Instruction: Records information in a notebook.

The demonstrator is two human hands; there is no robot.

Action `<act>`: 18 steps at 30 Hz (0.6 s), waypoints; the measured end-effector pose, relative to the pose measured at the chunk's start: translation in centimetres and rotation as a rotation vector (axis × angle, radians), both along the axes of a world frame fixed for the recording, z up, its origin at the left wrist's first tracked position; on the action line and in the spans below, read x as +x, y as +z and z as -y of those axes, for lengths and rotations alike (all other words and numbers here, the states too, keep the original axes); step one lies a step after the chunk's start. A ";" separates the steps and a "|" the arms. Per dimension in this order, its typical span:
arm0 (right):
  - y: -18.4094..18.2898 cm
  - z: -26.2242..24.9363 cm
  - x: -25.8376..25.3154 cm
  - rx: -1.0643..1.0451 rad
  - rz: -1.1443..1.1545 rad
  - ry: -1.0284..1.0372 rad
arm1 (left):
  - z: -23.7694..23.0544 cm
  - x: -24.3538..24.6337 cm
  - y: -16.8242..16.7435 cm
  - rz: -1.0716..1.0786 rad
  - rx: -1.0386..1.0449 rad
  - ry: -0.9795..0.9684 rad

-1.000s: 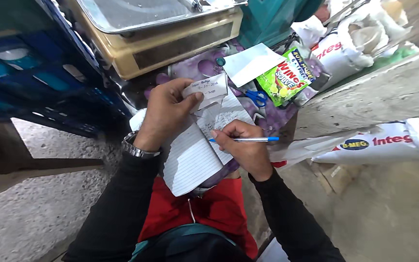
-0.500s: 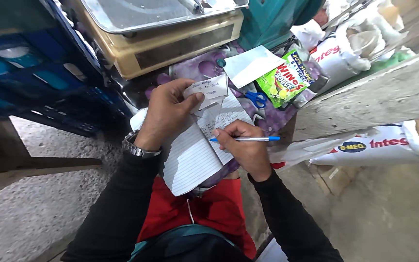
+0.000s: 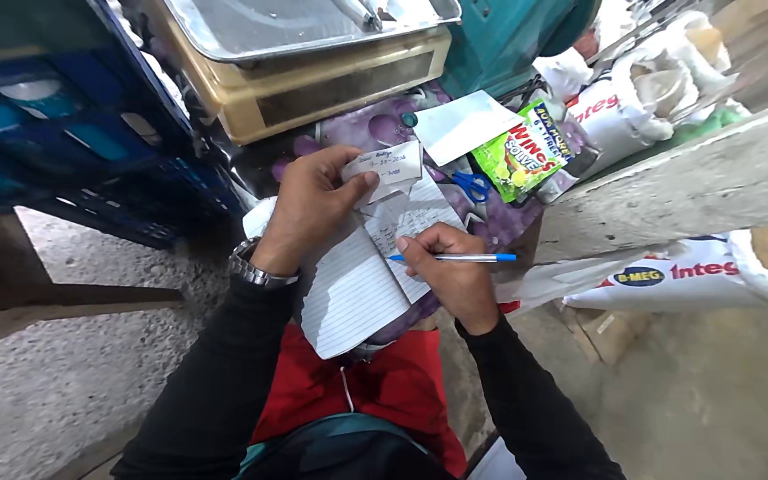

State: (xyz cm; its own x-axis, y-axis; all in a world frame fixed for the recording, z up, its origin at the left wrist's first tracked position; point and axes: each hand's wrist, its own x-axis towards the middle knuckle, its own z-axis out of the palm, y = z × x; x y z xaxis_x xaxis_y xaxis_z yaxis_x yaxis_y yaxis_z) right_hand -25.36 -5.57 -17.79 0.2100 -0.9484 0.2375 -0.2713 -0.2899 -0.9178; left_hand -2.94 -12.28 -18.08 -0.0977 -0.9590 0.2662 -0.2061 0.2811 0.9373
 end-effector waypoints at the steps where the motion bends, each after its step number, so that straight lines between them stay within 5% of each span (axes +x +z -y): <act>1: 0.0 0.0 0.0 0.004 0.003 -0.001 | 0.0 0.0 0.0 -0.002 -0.001 -0.001; 18: -0.2 0.1 -0.2 -0.008 -0.015 -0.028 | 0.1 0.0 -0.1 -0.009 0.004 -0.007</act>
